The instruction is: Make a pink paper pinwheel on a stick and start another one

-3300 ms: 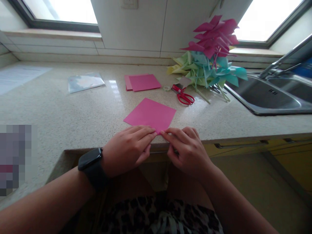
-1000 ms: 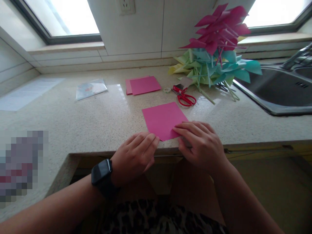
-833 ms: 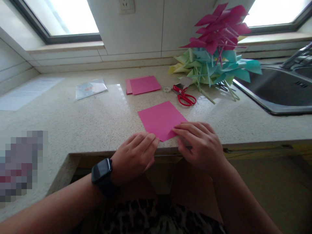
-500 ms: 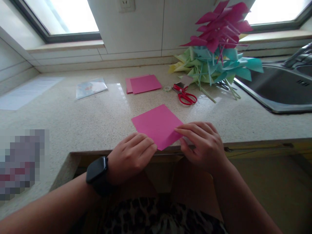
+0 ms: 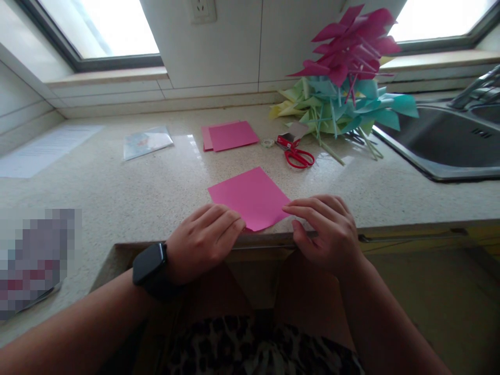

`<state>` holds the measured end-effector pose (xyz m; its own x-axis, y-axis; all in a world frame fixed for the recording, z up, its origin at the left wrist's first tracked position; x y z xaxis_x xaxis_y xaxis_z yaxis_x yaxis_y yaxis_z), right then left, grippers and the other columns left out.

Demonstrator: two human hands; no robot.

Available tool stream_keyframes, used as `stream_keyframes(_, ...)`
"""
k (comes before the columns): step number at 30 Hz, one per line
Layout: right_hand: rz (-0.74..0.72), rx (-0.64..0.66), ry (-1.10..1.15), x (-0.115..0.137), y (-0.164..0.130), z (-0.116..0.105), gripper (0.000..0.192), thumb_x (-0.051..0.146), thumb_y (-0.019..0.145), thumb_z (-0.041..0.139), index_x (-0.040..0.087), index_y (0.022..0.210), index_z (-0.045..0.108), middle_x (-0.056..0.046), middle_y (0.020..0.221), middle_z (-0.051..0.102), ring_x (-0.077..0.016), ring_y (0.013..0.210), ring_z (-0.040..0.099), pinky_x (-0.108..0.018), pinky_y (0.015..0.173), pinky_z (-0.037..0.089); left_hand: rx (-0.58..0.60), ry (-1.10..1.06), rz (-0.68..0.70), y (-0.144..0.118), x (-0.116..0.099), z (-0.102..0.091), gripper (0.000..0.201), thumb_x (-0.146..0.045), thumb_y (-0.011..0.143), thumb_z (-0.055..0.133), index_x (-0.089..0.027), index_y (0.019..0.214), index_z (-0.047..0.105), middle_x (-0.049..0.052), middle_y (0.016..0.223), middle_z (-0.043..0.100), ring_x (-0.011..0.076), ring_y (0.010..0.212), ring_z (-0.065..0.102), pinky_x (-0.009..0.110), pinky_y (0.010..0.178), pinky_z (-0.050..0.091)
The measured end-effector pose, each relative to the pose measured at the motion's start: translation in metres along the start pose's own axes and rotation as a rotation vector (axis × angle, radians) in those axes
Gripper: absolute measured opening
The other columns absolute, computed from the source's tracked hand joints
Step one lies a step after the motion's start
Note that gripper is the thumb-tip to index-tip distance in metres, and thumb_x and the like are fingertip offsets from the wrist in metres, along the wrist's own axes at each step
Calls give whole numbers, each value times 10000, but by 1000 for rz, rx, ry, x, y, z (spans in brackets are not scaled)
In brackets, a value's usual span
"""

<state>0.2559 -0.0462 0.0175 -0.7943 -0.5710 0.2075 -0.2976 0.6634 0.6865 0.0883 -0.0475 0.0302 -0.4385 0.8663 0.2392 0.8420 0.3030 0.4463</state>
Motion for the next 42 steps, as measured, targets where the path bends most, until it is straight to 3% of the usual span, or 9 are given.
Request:
stream_keyframes(6,15,-3,64,17,0,4,259,127,830,671,226,1068,698,-35,1029,757,-235,929,640,-428,861,461,-4,25,2,1,-5,4,152,-110,981,529,-89,1019,675,93,919,722,232,828,633,372,754,546)
stream_keyframes(13,6,25,82,49,2,25,80,230,916,684,233,991,711,-3,917,756,-202,845,624,-400,817,438,-1,14,-18,1,-11,11,153,-95,978,512,-91,1006,663,87,908,714,240,823,634,385,753,542)
stream_keyframes(21,39,18,79,47,1,28,52,241,930,688,229,888,715,5,845,748,-201,803,596,-399,793,422,-21,-86,-89,-2,-9,13,115,-129,977,554,-109,1007,662,75,921,714,237,836,620,392,764,538)
stream_keyframes(27,3,-34,65,46,-2,21,36,192,907,712,222,925,702,7,879,758,-190,804,594,-399,808,425,-63,-207,-151,-8,0,10,72,-155,954,626,-125,1002,671,60,897,712,209,838,603,371,792,539)
stream_keyframes(42,-92,-72,6,51,-5,23,91,173,882,737,212,945,684,13,871,766,-184,760,566,-403,778,410,-29,-48,-8,-4,-13,7,136,-110,952,584,-73,1034,686,95,917,722,251,841,601,393,760,525)
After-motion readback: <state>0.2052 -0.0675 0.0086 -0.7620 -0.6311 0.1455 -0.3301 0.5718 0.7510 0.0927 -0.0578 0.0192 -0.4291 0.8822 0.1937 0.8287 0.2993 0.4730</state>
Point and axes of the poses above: each hand's wrist, its own y-axis towards the middle knuckle, its own z-axis out of the palm, x = y × z, the point moved 9 cm from there along y, towards the middle knuckle
